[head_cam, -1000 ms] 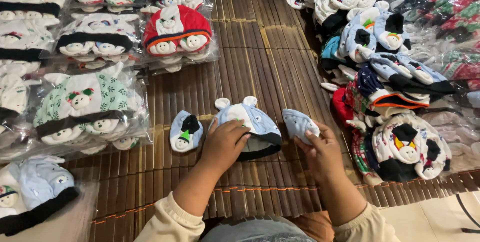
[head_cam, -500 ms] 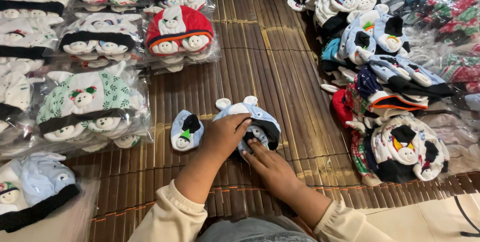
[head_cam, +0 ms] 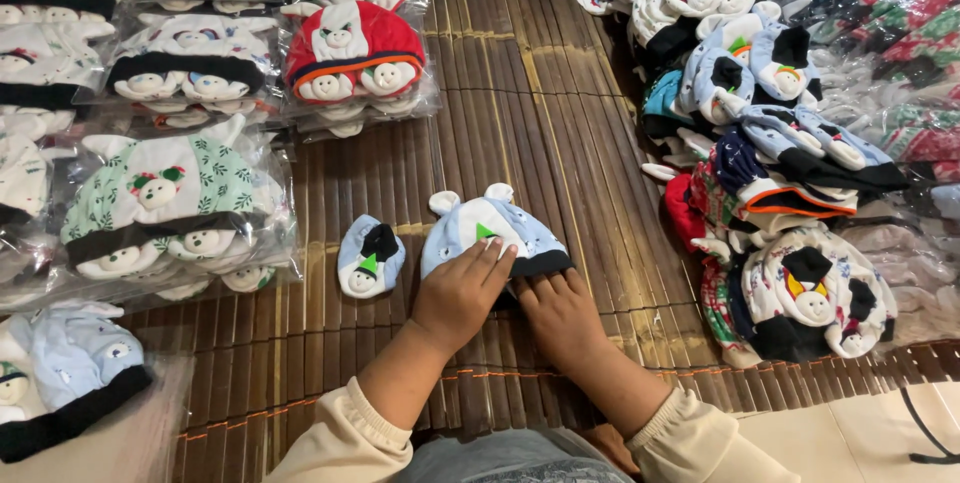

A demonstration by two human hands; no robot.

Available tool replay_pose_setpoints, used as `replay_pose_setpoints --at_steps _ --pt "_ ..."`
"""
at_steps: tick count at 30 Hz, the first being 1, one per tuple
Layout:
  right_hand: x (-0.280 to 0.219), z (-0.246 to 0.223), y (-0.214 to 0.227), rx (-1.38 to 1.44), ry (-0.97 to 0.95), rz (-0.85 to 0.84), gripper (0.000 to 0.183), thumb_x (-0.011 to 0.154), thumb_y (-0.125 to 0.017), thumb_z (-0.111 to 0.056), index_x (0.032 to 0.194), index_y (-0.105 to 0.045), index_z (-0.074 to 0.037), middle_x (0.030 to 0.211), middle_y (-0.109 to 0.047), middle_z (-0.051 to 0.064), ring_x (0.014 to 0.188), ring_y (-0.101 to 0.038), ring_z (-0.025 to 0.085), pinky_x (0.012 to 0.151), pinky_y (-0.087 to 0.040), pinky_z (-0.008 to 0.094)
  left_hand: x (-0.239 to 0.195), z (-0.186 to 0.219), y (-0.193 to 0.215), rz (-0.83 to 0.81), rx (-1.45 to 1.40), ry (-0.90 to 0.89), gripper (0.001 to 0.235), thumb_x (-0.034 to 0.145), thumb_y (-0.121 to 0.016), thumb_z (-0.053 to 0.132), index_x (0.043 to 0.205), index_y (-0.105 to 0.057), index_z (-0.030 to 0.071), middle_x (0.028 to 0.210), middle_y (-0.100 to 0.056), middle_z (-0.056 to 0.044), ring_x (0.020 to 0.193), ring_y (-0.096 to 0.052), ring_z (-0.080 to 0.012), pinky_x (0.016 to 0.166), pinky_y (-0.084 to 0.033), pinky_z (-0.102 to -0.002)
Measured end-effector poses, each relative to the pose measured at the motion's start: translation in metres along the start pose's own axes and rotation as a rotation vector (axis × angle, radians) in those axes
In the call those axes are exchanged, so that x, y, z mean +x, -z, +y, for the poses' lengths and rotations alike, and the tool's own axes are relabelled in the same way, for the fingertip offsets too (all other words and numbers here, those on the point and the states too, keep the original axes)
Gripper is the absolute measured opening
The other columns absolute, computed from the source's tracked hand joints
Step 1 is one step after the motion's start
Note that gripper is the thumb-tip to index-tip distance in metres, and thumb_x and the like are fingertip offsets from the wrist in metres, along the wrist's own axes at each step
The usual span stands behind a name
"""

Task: Packaging baby hats into individual plastic bags on a floor mat

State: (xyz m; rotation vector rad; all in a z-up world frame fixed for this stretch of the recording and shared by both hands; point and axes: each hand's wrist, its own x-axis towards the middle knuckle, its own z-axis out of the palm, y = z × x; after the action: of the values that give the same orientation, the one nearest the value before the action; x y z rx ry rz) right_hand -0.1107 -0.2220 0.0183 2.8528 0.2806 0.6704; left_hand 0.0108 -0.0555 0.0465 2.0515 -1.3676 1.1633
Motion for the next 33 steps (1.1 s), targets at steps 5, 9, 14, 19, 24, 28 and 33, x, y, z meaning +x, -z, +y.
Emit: replay_pose_setpoints --at_steps 5,9,14,19,24,28,33 --pt "-0.005 0.000 0.017 -0.007 0.037 -0.055 0.040 0.088 -0.063 -0.019 0.126 -0.061 -0.008 0.103 -0.067 0.015 0.105 -0.064 0.035 0.106 -0.041 0.050 -0.019 0.002 0.003 -0.037 0.061 -0.028 0.029 0.098 -0.064 0.017 0.126 -0.070 0.016 0.116 -0.073 -0.007 0.104 -0.071 -0.0214 0.082 -0.058 -0.031" --pt "-0.010 0.012 0.022 0.135 0.075 -0.041 0.048 0.089 -0.064 -0.025 0.133 -0.058 -0.007 0.113 -0.066 0.018 0.112 -0.064 0.036 0.107 -0.042 0.053 -0.022 0.003 0.008 -0.051 0.042 -0.012 0.033 0.100 -0.061 0.013 0.132 -0.068 0.015 0.120 -0.072 -0.007 0.107 -0.070 -0.0217 0.086 -0.057 -0.031" --pt "0.001 0.024 0.062 0.460 0.035 0.336 0.038 0.081 -0.068 -0.009 0.118 -0.074 -0.007 0.122 -0.072 0.015 0.109 -0.071 0.033 0.097 -0.053 0.045 -0.029 0.004 0.010 -0.046 0.042 0.052 0.032 0.103 -0.056 0.011 0.133 -0.068 0.015 0.119 -0.072 -0.007 0.107 -0.070 -0.0237 0.086 -0.057 -0.035" --pt "0.019 0.036 0.061 0.329 0.029 0.269 0.043 0.086 -0.067 -0.013 0.128 -0.071 -0.015 0.135 -0.068 0.011 0.124 -0.065 0.031 0.106 -0.047 0.044 -0.037 -0.004 0.017 -0.070 0.054 0.037 0.032 0.104 -0.055 0.013 0.132 -0.068 0.015 0.119 -0.071 -0.009 0.109 -0.069 -0.0252 0.091 -0.056 -0.038" --pt "0.011 0.045 0.041 0.285 0.063 0.084 0.052 0.083 -0.067 -0.009 0.134 -0.067 -0.018 0.144 -0.063 0.008 0.133 -0.059 0.026 0.109 -0.046 0.042 -0.053 -0.008 0.019 -0.131 0.067 0.050 0.036 0.104 -0.051 0.013 0.137 -0.066 0.015 0.115 -0.071 -0.009 0.106 -0.070 -0.0248 0.084 -0.055 -0.036" --pt "0.008 0.049 0.031 0.300 0.020 -0.025 0.055 0.081 -0.070 -0.013 0.135 -0.065 -0.021 0.146 -0.062 0.003 0.136 -0.056 0.022 0.114 -0.040 0.048 -0.060 -0.013 0.022 -0.161 -0.031 0.083 0.040 0.104 -0.047 0.012 0.140 -0.062 0.013 0.126 -0.069 -0.011 0.117 -0.066 -0.0265 0.093 -0.053 -0.038" --pt "0.037 0.029 0.051 0.294 -0.051 -0.030 0.034 0.088 -0.067 -0.022 0.122 -0.072 -0.020 0.134 -0.069 0.001 0.131 -0.060 0.021 0.116 -0.033 0.055 -0.069 -0.013 0.013 -0.146 -0.151 0.160 0.045 0.100 -0.046 0.009 0.142 -0.061 0.011 0.130 -0.067 -0.011 0.121 -0.065 -0.0282 0.095 -0.052 -0.039"
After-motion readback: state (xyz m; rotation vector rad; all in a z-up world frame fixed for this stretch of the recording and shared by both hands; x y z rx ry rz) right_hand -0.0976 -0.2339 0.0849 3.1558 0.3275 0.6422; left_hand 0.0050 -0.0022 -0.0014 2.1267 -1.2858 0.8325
